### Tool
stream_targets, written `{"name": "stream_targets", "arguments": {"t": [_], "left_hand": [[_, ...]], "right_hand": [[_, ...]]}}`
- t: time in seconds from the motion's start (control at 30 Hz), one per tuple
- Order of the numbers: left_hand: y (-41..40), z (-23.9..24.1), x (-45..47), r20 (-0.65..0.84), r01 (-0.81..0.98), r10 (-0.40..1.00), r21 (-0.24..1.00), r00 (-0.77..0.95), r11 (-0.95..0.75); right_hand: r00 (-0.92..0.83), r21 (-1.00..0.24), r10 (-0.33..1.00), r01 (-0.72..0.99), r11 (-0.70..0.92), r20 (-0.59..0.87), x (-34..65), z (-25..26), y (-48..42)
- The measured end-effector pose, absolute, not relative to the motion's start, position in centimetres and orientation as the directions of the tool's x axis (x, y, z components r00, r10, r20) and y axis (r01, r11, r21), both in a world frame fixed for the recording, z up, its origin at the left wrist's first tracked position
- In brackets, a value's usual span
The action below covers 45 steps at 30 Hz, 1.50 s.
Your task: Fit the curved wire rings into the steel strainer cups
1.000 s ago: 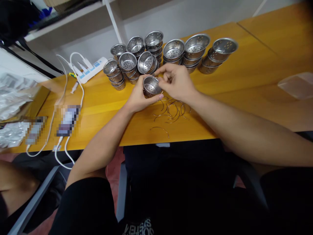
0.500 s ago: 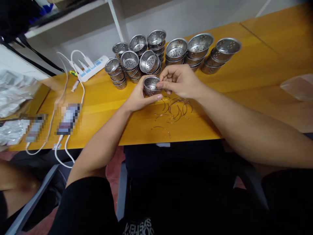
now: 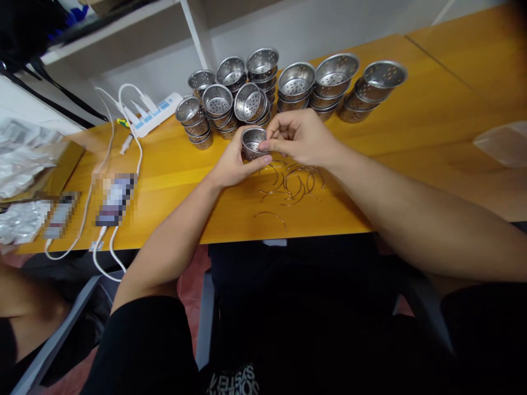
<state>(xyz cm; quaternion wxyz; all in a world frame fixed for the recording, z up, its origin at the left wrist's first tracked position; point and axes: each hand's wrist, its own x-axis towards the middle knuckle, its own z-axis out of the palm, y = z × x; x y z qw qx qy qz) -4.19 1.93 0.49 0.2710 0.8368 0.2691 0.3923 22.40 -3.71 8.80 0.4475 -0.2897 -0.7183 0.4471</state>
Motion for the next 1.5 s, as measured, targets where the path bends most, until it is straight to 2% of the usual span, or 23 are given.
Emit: {"name": "stream_targets", "arguments": {"t": [0.23,0.53,0.7,0.83,0.97,1.13,1.3,1.5], "left_hand": [[1.9,0.7,-4.5,0.527,0.241,0.637,0.632,0.563,-0.736],[0.9,2.0,-4.6,0.465,0.31,0.673,0.637,0.575,-0.706],[0.7,1.9,-4.6,0.452,0.338,0.707,0.653,0.544,-0.678],[1.2,1.6,-5.1,0.486,0.371,0.712,0.623,0.507,-0.689],[1.7,1.5,-5.7,0.505,0.396,0.704,0.59,0.499,-0.704],[1.7,1.4,-5.7,0.502,0.375,0.703,0.606,0.503,-0.701],[1.6,1.5,-5.7,0.508,0.337,0.671,0.6,0.539,-0.725],[1.7,2.1,-6.3,0.442,0.38,0.712,0.627,0.545,-0.68]], "right_hand": [[-0.431,-0.896,0.813,0.021,0.443,0.392,22.3,8.9,-3.8],[-0.422,-0.901,0.814,-0.017,0.434,0.399,22.4,8.4,-3.4],[-0.373,-0.866,0.818,0.067,0.495,0.439,22.5,8.0,-3.5],[-0.299,-0.812,0.826,0.208,0.546,0.479,23.0,8.1,-3.9],[-0.358,-0.699,0.779,0.35,0.623,0.515,23.7,8.4,-3.8],[-0.479,-0.602,0.726,0.414,0.683,0.494,23.8,7.7,-3.4],[-0.58,-0.581,0.677,0.383,0.718,0.453,23.4,6.7,-3.4],[-0.561,-0.556,0.691,0.426,0.713,0.457,23.9,6.5,-3.0]]}}
